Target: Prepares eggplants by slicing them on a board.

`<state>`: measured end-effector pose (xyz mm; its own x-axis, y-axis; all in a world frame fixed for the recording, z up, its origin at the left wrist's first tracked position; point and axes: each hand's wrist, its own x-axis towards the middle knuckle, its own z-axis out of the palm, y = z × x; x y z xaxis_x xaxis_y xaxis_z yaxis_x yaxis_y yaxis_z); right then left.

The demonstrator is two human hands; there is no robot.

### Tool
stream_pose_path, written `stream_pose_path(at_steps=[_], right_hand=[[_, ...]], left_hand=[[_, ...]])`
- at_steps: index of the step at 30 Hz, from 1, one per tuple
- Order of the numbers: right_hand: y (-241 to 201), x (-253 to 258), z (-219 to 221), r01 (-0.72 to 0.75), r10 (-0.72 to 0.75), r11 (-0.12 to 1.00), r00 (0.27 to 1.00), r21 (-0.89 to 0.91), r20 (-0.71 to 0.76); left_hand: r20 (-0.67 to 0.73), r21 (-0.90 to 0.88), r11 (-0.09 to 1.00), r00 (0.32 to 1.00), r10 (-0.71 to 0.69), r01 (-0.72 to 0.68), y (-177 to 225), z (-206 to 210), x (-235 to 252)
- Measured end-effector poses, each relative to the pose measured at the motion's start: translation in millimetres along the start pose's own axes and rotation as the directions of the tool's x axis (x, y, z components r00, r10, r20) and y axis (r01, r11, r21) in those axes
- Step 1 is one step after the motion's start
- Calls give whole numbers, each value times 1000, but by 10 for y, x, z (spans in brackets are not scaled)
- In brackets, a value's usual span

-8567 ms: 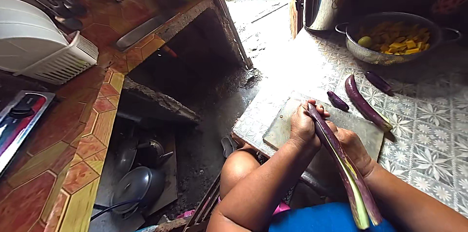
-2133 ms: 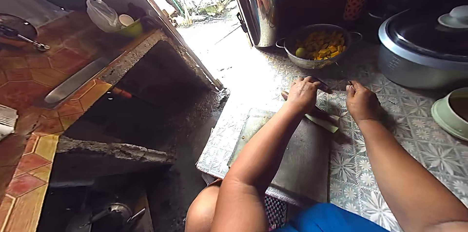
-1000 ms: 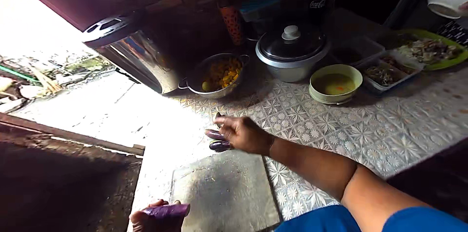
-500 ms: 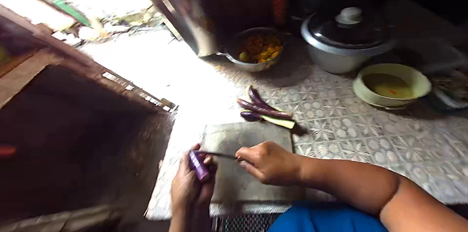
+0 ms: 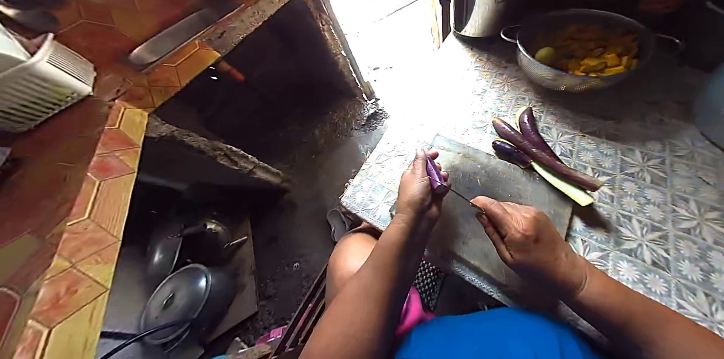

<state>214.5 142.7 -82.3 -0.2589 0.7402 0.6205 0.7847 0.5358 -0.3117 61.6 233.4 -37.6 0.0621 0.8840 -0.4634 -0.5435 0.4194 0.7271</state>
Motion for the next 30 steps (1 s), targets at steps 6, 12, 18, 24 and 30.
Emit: stream_pose_path(at_steps=[6, 12, 18, 24, 30], right_hand=[[-69, -10, 17, 2, -5, 994, 999, -113, -32], [-112, -9, 29, -31, 21, 969, 999, -246, -41], [-141, -11, 45, -59, 48, 959, 998, -276, -48], [-95, -10, 62, -72, 61, 965, 997, -254, -52], [-28, -6, 124, -89, 73, 954, 995, -287, -68]], left_hand=[[-27, 6, 1000, 1000, -16, 16, -84, 53, -25], [-36, 90, 993, 996, 85, -82, -148, 76, -14], [-22, 106, 976, 981, 193, -189, -242, 117, -23], [6, 94, 973, 978, 209, -209, -332, 174, -59], [-2, 162, 965, 977, 211, -208, -386, 228, -165]])
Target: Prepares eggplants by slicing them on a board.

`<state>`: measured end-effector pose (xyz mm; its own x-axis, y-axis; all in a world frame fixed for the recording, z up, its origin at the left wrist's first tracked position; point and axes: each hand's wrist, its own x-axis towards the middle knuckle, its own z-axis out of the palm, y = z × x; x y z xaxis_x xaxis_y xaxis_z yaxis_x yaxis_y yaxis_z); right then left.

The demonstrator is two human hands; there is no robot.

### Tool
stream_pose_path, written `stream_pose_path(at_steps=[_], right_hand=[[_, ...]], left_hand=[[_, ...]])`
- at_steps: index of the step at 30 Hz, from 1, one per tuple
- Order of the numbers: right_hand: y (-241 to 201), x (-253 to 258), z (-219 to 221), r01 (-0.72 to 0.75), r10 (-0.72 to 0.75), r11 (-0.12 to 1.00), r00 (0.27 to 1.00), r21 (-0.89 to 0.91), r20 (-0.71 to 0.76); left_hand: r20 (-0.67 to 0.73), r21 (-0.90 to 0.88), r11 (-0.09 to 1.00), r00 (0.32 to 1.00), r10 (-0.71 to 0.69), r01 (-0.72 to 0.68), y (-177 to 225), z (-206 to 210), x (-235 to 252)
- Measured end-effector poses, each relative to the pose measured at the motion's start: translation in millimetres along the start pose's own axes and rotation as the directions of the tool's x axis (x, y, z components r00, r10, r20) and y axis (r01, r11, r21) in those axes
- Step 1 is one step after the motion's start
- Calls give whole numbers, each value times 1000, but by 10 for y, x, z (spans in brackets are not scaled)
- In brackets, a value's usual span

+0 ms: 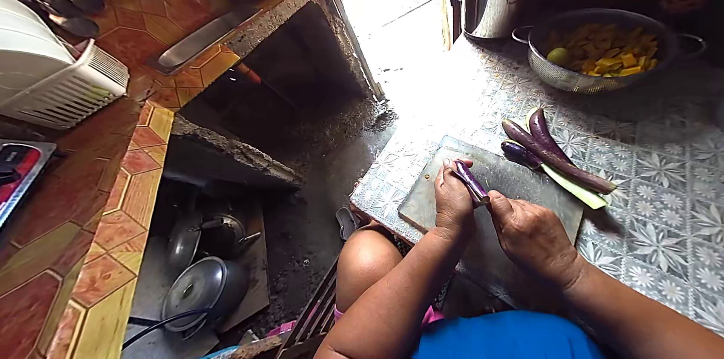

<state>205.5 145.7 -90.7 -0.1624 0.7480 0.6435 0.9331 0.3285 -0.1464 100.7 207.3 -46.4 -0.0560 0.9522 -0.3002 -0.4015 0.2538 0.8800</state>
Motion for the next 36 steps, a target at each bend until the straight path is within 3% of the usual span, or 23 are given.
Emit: stream_pose_path(at_steps=[7, 11, 16, 20, 26, 32, 36], right_hand=[[45, 5, 54, -11, 11, 999, 1000, -43, -8], [61, 0, 64, -16, 16, 997, 1000, -76, -5], [187, 13, 69, -25, 30, 994, 998, -109, 50], [189, 10, 67, 10, 4, 991, 995, -136, 103], [131, 0, 93, 6, 19, 977, 993, -215, 113], [25, 17, 133, -46, 79, 963, 990, -265, 115], [100, 72, 133, -112, 151, 954, 981, -280, 123]], left_hand=[[18, 19, 1000, 1000, -25, 25, -4, 10, -108], [11, 119, 992, 999, -40, 38, 2, -22, -107], [116, 65, 981, 975, -188, 181, 30, -87, -129], [197, 198, 935, 922, -333, 295, 73, -123, -83], [195, 324, 900, 911, -364, 290, 75, -124, -90], [188, 317, 893, 901, -390, 320, 119, -165, -137], [263, 399, 875, 880, -395, 273, 63, -222, -283]])
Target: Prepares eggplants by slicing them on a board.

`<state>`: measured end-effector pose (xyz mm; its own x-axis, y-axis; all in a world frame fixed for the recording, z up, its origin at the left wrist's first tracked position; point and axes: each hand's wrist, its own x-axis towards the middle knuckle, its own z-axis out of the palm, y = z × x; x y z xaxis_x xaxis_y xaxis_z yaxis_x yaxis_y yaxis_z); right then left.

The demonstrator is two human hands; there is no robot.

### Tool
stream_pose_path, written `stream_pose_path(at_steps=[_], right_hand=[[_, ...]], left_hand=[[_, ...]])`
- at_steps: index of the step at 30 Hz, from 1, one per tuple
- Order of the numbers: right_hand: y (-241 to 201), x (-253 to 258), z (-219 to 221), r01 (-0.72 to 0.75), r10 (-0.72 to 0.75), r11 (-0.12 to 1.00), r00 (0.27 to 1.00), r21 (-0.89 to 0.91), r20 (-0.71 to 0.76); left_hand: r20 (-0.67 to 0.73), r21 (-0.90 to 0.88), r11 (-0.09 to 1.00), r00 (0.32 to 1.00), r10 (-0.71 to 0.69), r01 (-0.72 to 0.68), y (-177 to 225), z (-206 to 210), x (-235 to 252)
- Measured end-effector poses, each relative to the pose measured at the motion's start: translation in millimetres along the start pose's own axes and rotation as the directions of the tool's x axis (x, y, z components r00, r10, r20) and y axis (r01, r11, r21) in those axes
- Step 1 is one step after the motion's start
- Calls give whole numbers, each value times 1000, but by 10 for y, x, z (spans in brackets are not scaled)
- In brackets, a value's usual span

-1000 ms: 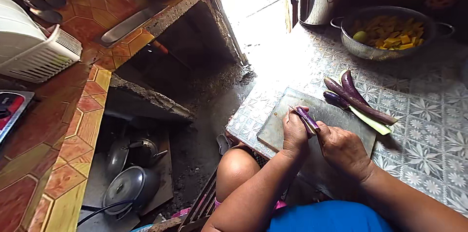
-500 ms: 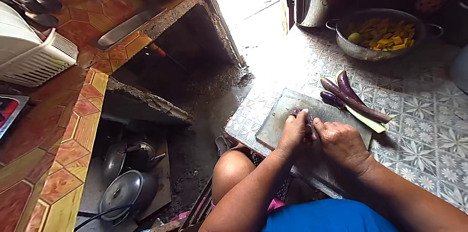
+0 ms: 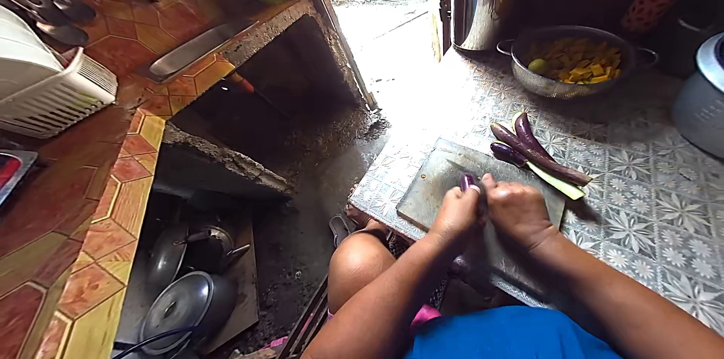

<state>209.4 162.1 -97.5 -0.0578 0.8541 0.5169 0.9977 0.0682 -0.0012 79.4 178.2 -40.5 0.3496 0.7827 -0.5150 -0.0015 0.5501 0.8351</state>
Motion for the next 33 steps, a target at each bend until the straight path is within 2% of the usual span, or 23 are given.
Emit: stream_pose_path(at_steps=[2, 4, 6, 8, 12, 14, 16, 21, 27, 31, 33], right_hand=[[173, 80, -57, -54, 55, 998, 998, 29, -36], [355, 131, -152, -117, 118, 993, 993, 19, -31], [472, 100, -238, -191, 190, 981, 981, 25, 22], [543, 86, -314, -230, 228, 972, 973, 43, 49], [560, 71, -343, -194, 188, 979, 979, 69, 80], [556, 83, -316, -199, 184, 979, 957, 48, 222], [556, 88, -288, -240, 222, 971, 914, 13, 339], [566, -57, -296, -294, 247, 949, 916, 113, 316], [462, -297, -352, -295, 219, 921, 932, 253, 288], [332, -338, -426, -270, 165, 908, 934, 322, 318], [252, -335, -450, -249, 140, 911, 936, 327, 324]], left_hand=[[90, 95, 995, 995, 29, -38, -27, 8, -63], [81, 301, 942, 988, 131, -150, -7, -73, 10], [68, 600, 763, 966, 251, -241, 24, -199, 109], [71, 772, 590, 955, 288, -235, 125, -237, 110], [37, 942, 311, 961, 273, -125, 211, -212, 163], [16, 971, 225, 958, 285, -83, 188, -194, 229], [6, 977, 202, 956, 293, -68, 163, -175, 266], [11, 975, 208, 957, 290, -74, 169, -202, 256], [-32, 958, 279, 939, 344, -70, 224, -338, 304], [-52, 950, 308, 950, 307, -48, 244, -356, 291], [-18, 953, 296, 962, 273, -66, 240, -374, 274]])
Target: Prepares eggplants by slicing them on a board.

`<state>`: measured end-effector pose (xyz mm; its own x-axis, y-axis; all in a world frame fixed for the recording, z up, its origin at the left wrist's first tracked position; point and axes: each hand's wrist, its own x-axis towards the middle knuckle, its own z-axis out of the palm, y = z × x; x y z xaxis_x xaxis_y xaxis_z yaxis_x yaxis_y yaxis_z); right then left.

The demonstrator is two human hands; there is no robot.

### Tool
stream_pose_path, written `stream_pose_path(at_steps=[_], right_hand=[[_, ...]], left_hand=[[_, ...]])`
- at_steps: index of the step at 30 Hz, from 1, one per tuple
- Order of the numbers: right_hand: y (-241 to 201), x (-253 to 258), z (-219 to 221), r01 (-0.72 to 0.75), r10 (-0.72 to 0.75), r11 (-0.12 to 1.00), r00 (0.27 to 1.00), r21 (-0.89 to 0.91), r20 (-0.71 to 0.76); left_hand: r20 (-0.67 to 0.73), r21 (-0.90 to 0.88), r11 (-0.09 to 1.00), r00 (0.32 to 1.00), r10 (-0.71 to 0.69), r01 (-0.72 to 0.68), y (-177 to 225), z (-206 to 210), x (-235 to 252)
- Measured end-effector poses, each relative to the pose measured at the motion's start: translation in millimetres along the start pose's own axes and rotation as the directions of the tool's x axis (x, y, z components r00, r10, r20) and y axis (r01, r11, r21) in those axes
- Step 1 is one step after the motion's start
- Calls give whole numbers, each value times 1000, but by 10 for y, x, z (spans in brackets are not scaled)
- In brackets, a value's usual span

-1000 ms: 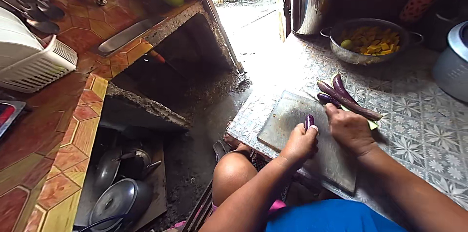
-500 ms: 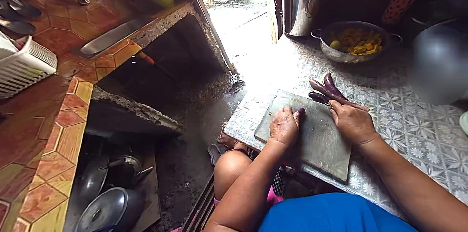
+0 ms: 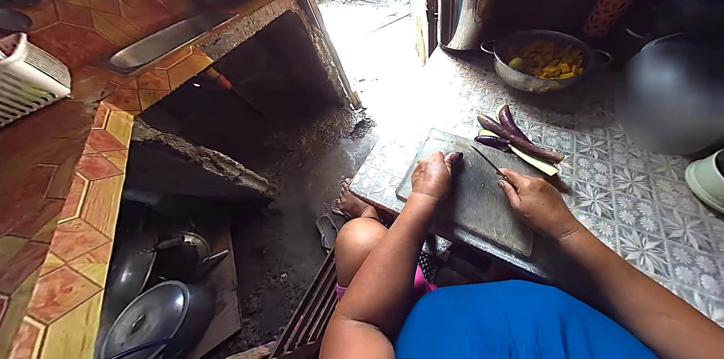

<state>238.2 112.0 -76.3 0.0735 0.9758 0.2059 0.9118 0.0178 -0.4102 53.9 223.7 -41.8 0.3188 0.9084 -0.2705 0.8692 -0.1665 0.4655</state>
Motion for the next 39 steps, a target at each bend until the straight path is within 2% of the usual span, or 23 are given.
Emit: stream_pose_path(at_steps=[4, 9, 14, 18, 24, 27, 30, 34, 36, 39], right_hand=[[-115, 1, 28, -17, 22, 999, 993, -50, 112], [-180, -36, 6, -65, 82, 993, 982, -101, 169], [-232, -116, -98, -140, 154, 987, 957, -75, 245], [-131, -165, -90, -122, 114, 991, 983, 54, 145], [72, -139, 3, -7, 25, 964, 997, 267, -67], [156, -115, -14, -4, 29, 955, 997, 298, -78], [257, -79, -36, -32, 54, 914, 998, 405, -42], [331, -49, -44, -19, 76, 866, 993, 499, -94], [351, -12, -69, -8, 83, 859, 989, 513, -124], [370, 22, -123, 1, 89, 865, 984, 502, -156]], left_hand=[[50, -19, 998, 997, 59, -58, -58, -22, -17], [54, -59, 996, 996, 77, -74, -111, -53, -69], [-45, -60, 992, 993, 106, -109, -103, 26, -110], [-89, -63, 990, 989, 117, -122, -92, 65, -99], [-58, -147, 982, 992, 110, -118, -21, 90, 13], [11, -242, 966, 995, 101, -95, -7, 85, 61], [117, -357, 934, 991, 71, -25, 52, 127, 77], [208, -494, 869, 975, 77, 37, 207, 267, 69], [207, -495, 869, 973, 103, 13, 307, 313, 106], [204, -399, 913, 962, 181, -87, 467, 355, 146]])
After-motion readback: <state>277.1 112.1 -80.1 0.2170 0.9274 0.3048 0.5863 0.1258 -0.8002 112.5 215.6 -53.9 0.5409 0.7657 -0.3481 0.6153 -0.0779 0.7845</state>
